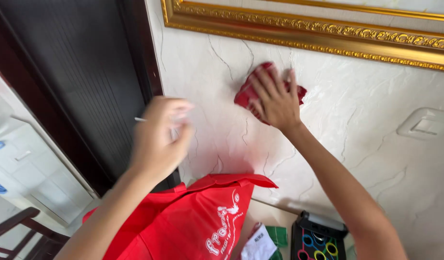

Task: Cleaning a cabinet and wall switches using a spray bottle and cloth.

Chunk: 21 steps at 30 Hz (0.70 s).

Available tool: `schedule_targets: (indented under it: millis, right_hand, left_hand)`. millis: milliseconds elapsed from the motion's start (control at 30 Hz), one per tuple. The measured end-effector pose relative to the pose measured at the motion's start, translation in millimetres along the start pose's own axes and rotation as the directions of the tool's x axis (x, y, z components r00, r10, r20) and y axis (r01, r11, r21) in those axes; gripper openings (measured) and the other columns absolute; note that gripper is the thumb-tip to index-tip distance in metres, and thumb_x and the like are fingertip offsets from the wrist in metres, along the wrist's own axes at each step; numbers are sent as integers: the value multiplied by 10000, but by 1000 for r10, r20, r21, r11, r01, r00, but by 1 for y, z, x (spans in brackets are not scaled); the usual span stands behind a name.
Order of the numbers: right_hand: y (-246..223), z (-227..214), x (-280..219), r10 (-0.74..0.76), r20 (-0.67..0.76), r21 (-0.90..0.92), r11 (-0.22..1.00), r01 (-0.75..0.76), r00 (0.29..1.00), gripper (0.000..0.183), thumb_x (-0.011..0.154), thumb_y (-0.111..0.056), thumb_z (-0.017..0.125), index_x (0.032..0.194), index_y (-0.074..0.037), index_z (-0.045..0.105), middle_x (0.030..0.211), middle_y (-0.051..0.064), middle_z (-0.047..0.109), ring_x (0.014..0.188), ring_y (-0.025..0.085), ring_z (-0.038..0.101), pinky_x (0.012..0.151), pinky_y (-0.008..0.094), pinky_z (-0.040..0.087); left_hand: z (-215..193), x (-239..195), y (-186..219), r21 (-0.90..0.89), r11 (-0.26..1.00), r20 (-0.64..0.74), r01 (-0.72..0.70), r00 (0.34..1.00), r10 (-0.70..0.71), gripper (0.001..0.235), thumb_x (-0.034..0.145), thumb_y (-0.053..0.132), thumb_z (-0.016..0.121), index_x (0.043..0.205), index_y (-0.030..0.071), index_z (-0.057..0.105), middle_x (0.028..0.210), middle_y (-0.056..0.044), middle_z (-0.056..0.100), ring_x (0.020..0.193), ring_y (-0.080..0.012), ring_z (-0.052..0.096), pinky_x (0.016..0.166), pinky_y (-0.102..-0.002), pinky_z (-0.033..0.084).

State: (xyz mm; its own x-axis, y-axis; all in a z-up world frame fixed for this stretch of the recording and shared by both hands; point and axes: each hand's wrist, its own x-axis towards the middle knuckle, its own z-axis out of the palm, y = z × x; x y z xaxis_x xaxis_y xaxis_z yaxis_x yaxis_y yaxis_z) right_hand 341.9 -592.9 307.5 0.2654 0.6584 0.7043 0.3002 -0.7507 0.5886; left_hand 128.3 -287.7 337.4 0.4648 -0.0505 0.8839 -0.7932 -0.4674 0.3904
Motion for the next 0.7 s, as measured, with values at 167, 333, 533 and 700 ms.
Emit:
schedule_targets:
  millis: [167,333,533,700]
  right_hand:
    - [-31,7,-6,204,-10,-87,975,-204,979,661,1108,-563,535,1651,-189,480,1748,56,306,1602,339,244,1280,633,135]
    - [-18,-2,1,74,47,-95,993,-69,996,890,881,-669,636,1634,-226,468,1720,40,290,1567,344,251,1223,700,138]
    - [-32,-3,9,227,56,13,973,-228,972,860,956,-643,644,1630,-154,426,1712,101,308,1529,473,254,1209,731,157]
    - [-32,-10,11,223,48,-56,974,-220,974,827,967,-646,628,1642,-215,424,1707,47,314,1549,415,270,1219,731,150]
  left_hand:
    - [122,43,-98,439,883,359,-163,933,-7,569,849,73,648,1377,-67,488,1452,-259,397,1277,-426,502,1018,-442,487]
    - [167,91,-141,388,888,331,-245,937,114,357,890,-50,564,1238,17,515,1227,-151,511,1080,-358,615,934,-478,535]
    - [167,106,-155,85,996,46,-39,998,35,280,865,-101,516,1101,38,462,1133,-177,463,919,-403,595,747,-493,479]
    - [166,110,-161,-13,998,48,-68,996,69,250,886,-75,489,1100,52,464,1128,-147,469,898,-364,608,742,-476,497]
